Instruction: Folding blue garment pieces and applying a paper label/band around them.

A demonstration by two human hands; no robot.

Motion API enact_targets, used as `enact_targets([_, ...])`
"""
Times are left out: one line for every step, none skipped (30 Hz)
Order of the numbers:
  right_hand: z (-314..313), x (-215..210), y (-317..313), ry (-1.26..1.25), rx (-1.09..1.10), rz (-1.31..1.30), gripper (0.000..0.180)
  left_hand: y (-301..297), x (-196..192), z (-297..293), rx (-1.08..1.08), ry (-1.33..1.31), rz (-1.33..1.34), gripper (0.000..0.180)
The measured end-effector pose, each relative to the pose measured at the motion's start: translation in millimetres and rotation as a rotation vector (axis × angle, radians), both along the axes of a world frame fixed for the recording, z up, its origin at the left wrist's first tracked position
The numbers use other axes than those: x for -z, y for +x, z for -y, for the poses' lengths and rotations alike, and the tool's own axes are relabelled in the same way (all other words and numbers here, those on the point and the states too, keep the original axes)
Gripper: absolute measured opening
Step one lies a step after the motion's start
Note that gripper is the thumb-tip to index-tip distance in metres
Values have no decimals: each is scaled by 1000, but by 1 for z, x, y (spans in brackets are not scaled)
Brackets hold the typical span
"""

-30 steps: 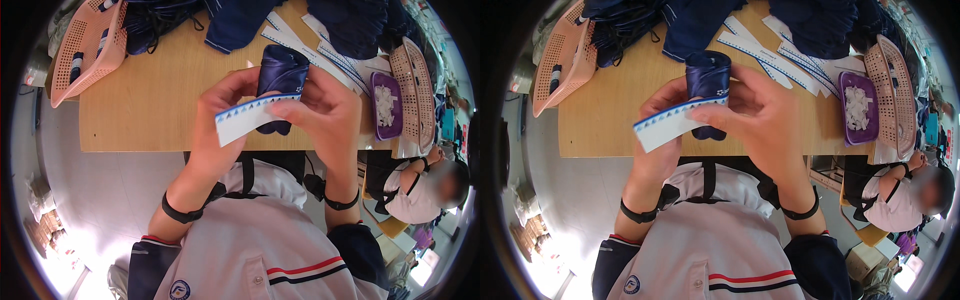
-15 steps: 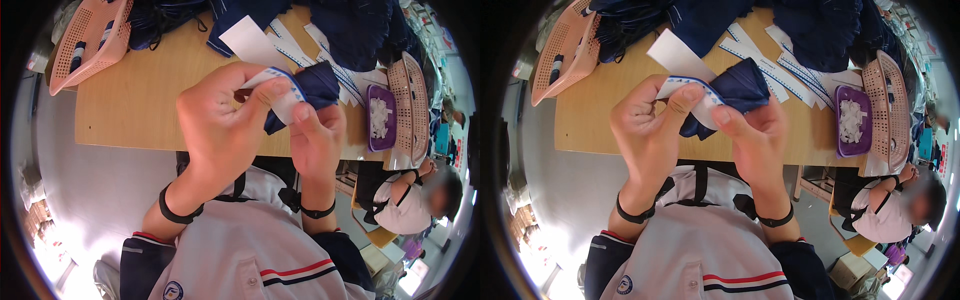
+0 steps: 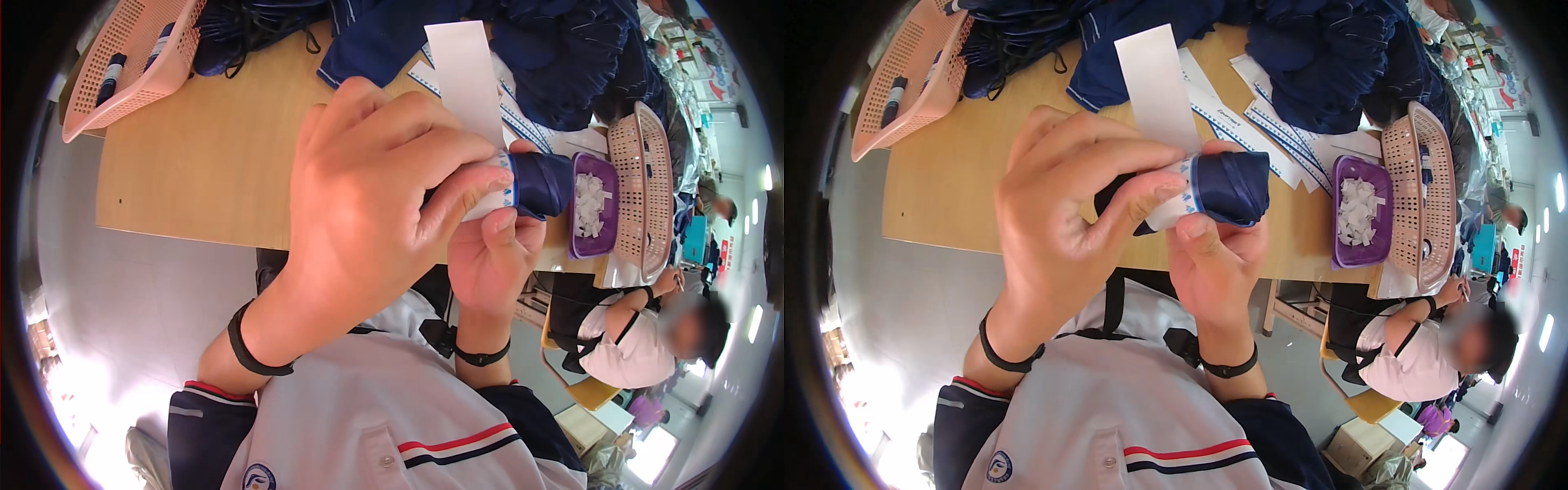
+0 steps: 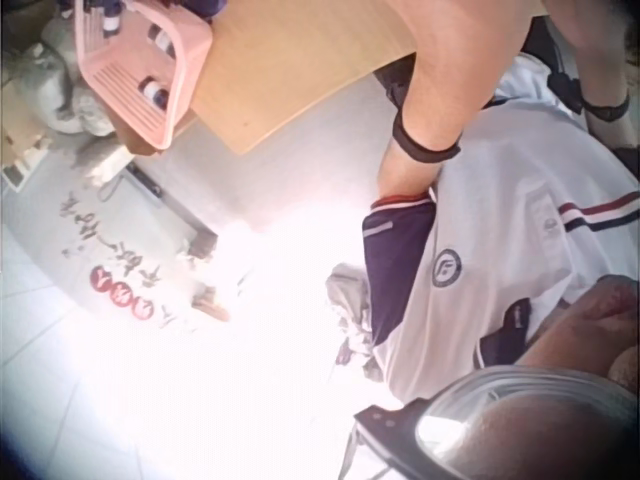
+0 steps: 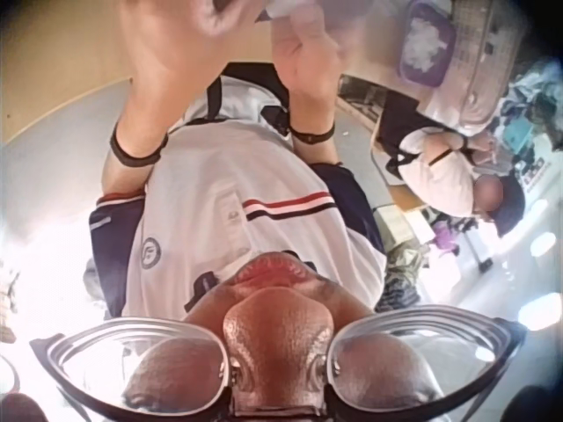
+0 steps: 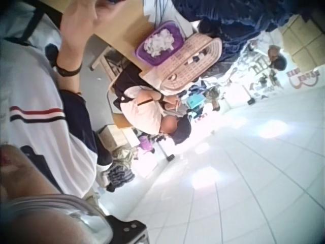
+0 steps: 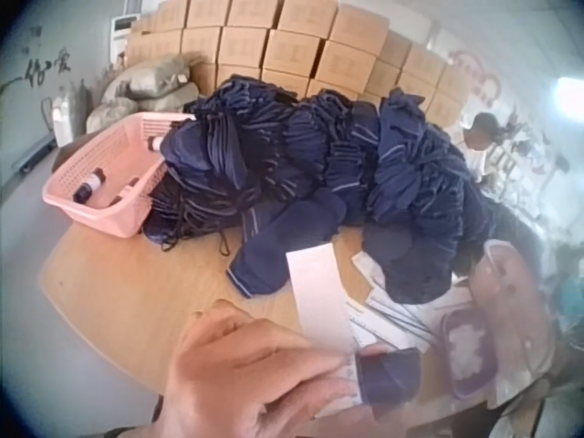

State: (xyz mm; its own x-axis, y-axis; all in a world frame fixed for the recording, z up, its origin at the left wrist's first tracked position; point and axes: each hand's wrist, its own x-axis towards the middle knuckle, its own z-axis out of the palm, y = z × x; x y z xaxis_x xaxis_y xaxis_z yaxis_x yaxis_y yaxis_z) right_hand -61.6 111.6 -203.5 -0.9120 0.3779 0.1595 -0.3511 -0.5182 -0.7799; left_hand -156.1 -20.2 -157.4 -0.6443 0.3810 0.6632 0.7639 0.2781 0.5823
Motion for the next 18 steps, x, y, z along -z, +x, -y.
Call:
enact_targets([0, 3, 0, -8, -19, -33, 73, 3, -1, 0, 19, -15, 20, 19])
enact_targets([3, 1, 0, -3, -15, -32, 73, 5, -1, 1, 23, -10, 21, 19])
enact_targets([9, -3, -1, -87, 28, -26, 71, 7, -1, 2, 64, 68, 205, 19])
enact_targets([14, -7, -1, -172, 73, -20, 69, 8, -1, 1, 106, 145, 390, 19])
enact_targets([18, -11, -2, -199, 83, -12, 68, 9, -1, -1, 108, 145, 389, 19])
enact_targets([20, -12, -3, -199, 86, -12, 68, 12, -1, -4, 77, 243, 372, 17])
enact_targets([22, -12, -4, -212, 82, -29, 67, 14, 0, -6, 45, 341, 354, 17])
enact_targets([23, -14, -5, -224, 79, -46, 66, 15, 3, -7, 48, 341, 353, 17])
enact_targets([23, -15, -6, -228, 64, -31, 64, 17, 8, -8, 75, 385, 319, 18])
enact_targets([24, -16, -6, -228, 66, -32, 64, 19, 9, -8, 102, 429, 285, 19])
enact_targets([23, -17, -6, -191, 65, -26, 63, 21, 5, -7, 117, 450, 357, 20])
enact_targets([22, -17, -6, -155, 64, -19, 63, 21, 6, -7, 122, 450, 359, 20])
enact_targets([21, -17, -7, -155, 70, -20, 63, 20, 8, -5, 144, 437, 270, 22])
enact_targets([21, -15, -8, -139, 54, -75, 60, 20, 10, -4, 165, 423, 181, 25])
enact_targets([21, -14, -9, -123, 38, -129, 57, 19, 12, -4, 170, 421, 183, 25])
enact_targets([21, -16, -9, -125, 45, -129, 57, 17, 16, -5, 173, 343, 39, 31])
enact_targets([22, -21, -8, -207, 50, -20, 53, 15, 18, -5, 172, 261, -104, 38])
enact_targets([22, -24, -7, -289, 55, 89, 50, 16, 20, -7, 175, 256, -100, 38])
